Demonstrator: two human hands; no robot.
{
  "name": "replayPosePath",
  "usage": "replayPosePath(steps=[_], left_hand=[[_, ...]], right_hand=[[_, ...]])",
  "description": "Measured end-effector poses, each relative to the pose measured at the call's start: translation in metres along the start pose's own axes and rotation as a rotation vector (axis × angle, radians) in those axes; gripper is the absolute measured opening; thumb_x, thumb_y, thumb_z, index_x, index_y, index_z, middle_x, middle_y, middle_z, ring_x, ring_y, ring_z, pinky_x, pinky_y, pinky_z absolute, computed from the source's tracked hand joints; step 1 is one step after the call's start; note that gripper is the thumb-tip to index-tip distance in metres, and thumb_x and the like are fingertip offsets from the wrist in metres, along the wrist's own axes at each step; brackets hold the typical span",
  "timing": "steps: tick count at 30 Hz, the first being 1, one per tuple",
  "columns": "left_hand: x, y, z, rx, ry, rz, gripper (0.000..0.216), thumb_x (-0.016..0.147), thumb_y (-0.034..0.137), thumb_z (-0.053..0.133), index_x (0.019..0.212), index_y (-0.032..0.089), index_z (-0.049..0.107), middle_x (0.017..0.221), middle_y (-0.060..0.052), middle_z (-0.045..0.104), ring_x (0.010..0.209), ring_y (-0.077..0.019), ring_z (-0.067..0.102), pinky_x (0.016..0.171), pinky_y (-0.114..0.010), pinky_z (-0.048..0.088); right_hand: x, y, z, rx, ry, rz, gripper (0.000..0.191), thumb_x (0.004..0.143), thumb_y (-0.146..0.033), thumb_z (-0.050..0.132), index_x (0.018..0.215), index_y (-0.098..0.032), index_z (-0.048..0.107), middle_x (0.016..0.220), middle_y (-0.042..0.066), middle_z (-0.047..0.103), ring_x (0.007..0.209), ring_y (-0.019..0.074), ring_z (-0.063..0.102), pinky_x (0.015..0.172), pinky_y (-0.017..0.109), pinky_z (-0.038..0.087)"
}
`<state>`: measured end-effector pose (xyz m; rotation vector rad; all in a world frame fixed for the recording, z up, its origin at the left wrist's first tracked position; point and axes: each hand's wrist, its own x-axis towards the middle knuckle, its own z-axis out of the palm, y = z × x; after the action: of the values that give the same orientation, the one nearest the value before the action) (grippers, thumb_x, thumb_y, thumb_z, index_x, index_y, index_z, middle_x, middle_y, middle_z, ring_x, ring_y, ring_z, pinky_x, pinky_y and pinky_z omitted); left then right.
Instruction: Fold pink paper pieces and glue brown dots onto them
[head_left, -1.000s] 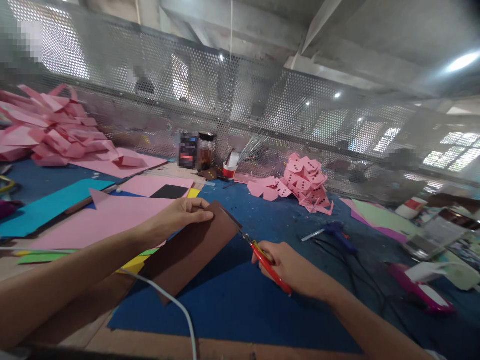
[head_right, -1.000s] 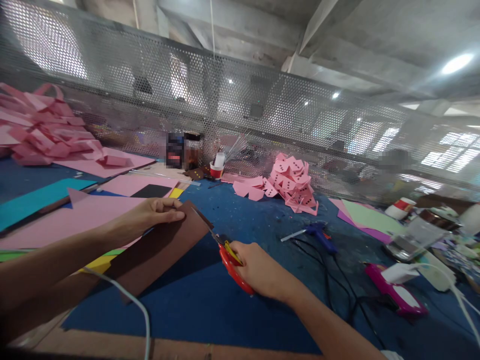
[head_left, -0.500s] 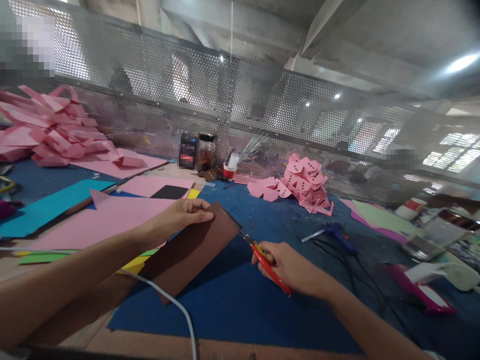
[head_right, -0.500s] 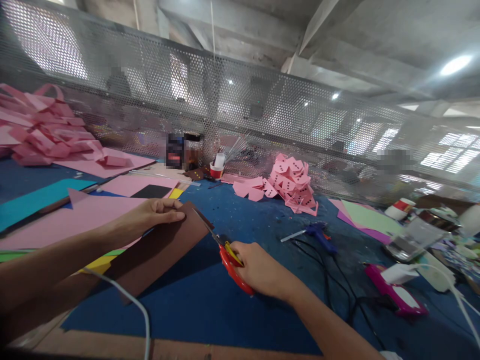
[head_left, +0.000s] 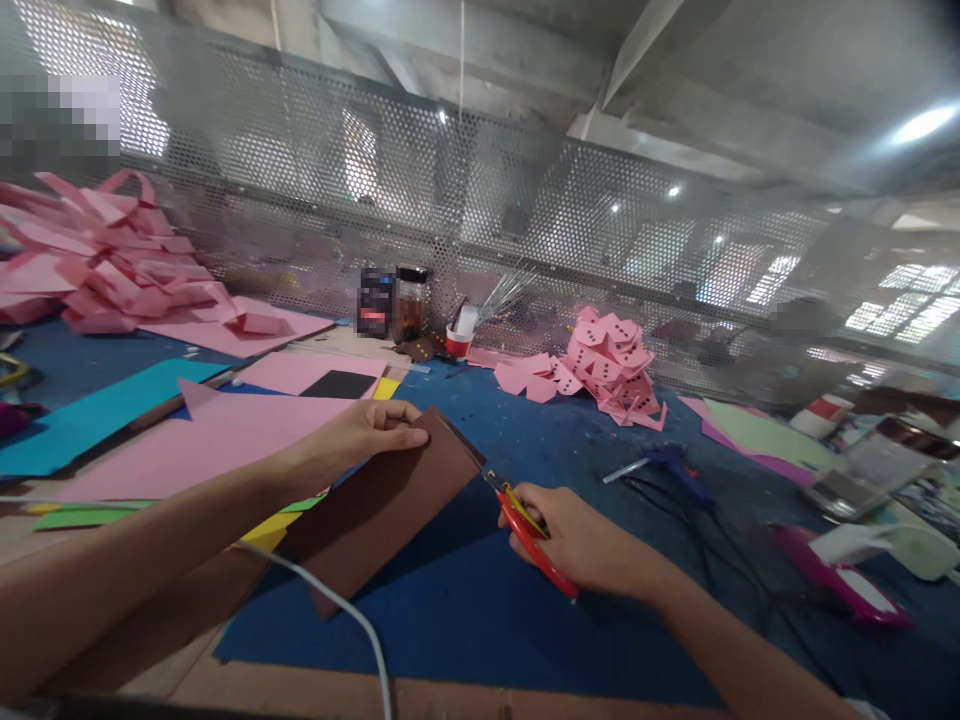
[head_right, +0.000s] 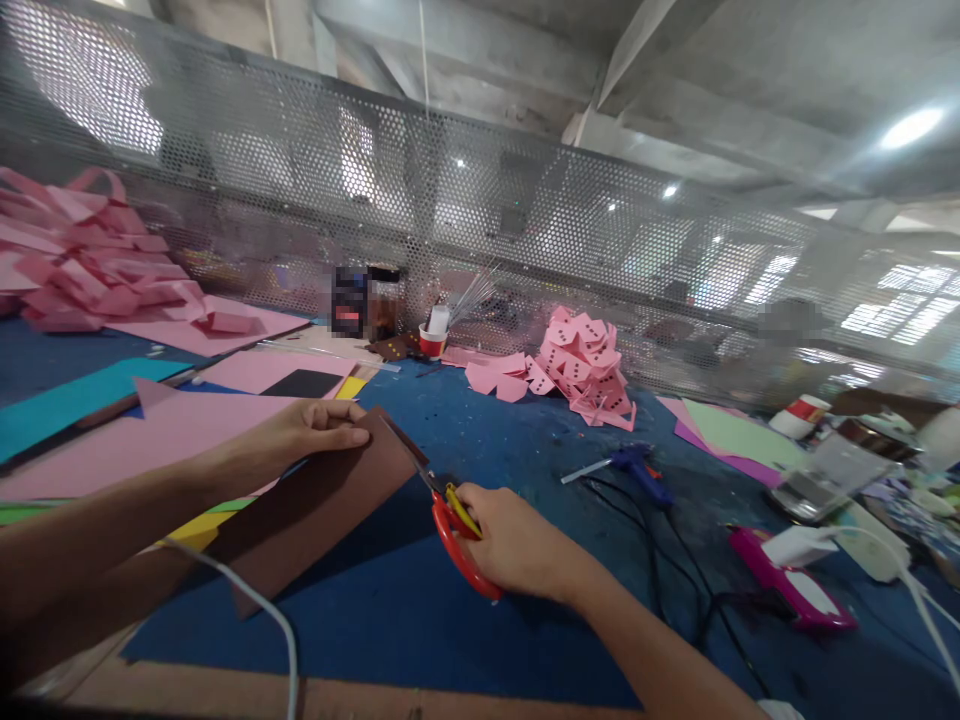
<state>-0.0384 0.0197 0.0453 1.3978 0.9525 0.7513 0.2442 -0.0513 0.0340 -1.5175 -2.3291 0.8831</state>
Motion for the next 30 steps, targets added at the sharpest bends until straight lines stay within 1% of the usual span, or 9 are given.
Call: replayPosePath(steps=[6, 10, 14, 18, 21, 30], left_hand=[[0.0003, -0.0023, -0.0015, 0.018, -0.023, 0.010, 0.030, 0.077, 0.043, 0.076, 0.088, 0.019, 0.062, 0.077, -0.002, 0.073, 0.064, -0.0155, 0.066, 0.055, -0.022, 0.047], [-0.0005, -0.0015, -0.0006, 0.014, -0.064, 0.007, 0.029, 0.079, 0.044, 0.074, 0.088, 0.019, 0.063, 0.080, -0.003, 0.074, 0.067, -0.0161, 0.067, 0.059, -0.023, 0.048], [-0.0010, -0.0012, 0.0006, 0.033, -0.066, 0.020, 0.030, 0.076, 0.044, 0.077, 0.086, 0.019, 0.065, 0.079, -0.003, 0.073, 0.065, -0.0161, 0.066, 0.059, -0.023, 0.048], [-0.0002, -0.0029, -0.0001, 0.010, -0.080, 0.026, 0.028, 0.077, 0.044, 0.076, 0.087, 0.019, 0.065, 0.083, -0.004, 0.074, 0.069, -0.0163, 0.067, 0.062, -0.023, 0.049], [0.0001, -0.0032, -0.0006, 0.004, -0.084, 0.031, 0.027, 0.078, 0.042, 0.075, 0.087, 0.019, 0.065, 0.082, -0.004, 0.074, 0.068, -0.0152, 0.066, 0.061, -0.023, 0.049], [-0.0011, -0.0023, 0.0004, 0.007, -0.071, 0.016, 0.029, 0.075, 0.043, 0.078, 0.086, 0.019, 0.066, 0.080, -0.003, 0.074, 0.067, -0.0158, 0.067, 0.060, -0.023, 0.049]], right_hand=[[0.0002, -0.0037, -0.0007, 0.030, 0.006, 0.031, 0.012, 0.086, -0.022, 0.058, 0.096, -0.017, 0.061, 0.079, 0.002, 0.065, 0.062, 0.0118, 0.050, 0.056, 0.022, 0.031], [-0.0001, -0.0044, -0.0002, 0.029, 0.010, 0.019, 0.012, 0.086, -0.022, 0.059, 0.097, -0.017, 0.061, 0.080, 0.002, 0.065, 0.063, 0.0119, 0.050, 0.057, 0.022, 0.031], [0.0002, -0.0046, 0.0012, 0.009, 0.014, 0.007, 0.013, 0.085, -0.020, 0.057, 0.097, -0.018, 0.062, 0.080, 0.002, 0.066, 0.063, 0.0118, 0.051, 0.056, 0.023, 0.031], [0.0009, -0.0041, 0.0022, 0.003, 0.022, -0.007, 0.013, 0.086, -0.019, 0.056, 0.097, -0.018, 0.061, 0.081, 0.002, 0.066, 0.064, 0.0120, 0.052, 0.056, 0.023, 0.030], [0.0011, -0.0031, 0.0024, 0.007, 0.022, -0.002, 0.012, 0.086, -0.019, 0.056, 0.097, -0.017, 0.061, 0.082, 0.003, 0.067, 0.064, 0.0120, 0.052, 0.056, 0.023, 0.031], [0.0007, -0.0023, 0.0026, 0.005, 0.034, -0.022, 0.011, 0.088, -0.022, 0.055, 0.096, -0.017, 0.062, 0.079, 0.002, 0.066, 0.062, 0.0116, 0.052, 0.054, 0.023, 0.029]])
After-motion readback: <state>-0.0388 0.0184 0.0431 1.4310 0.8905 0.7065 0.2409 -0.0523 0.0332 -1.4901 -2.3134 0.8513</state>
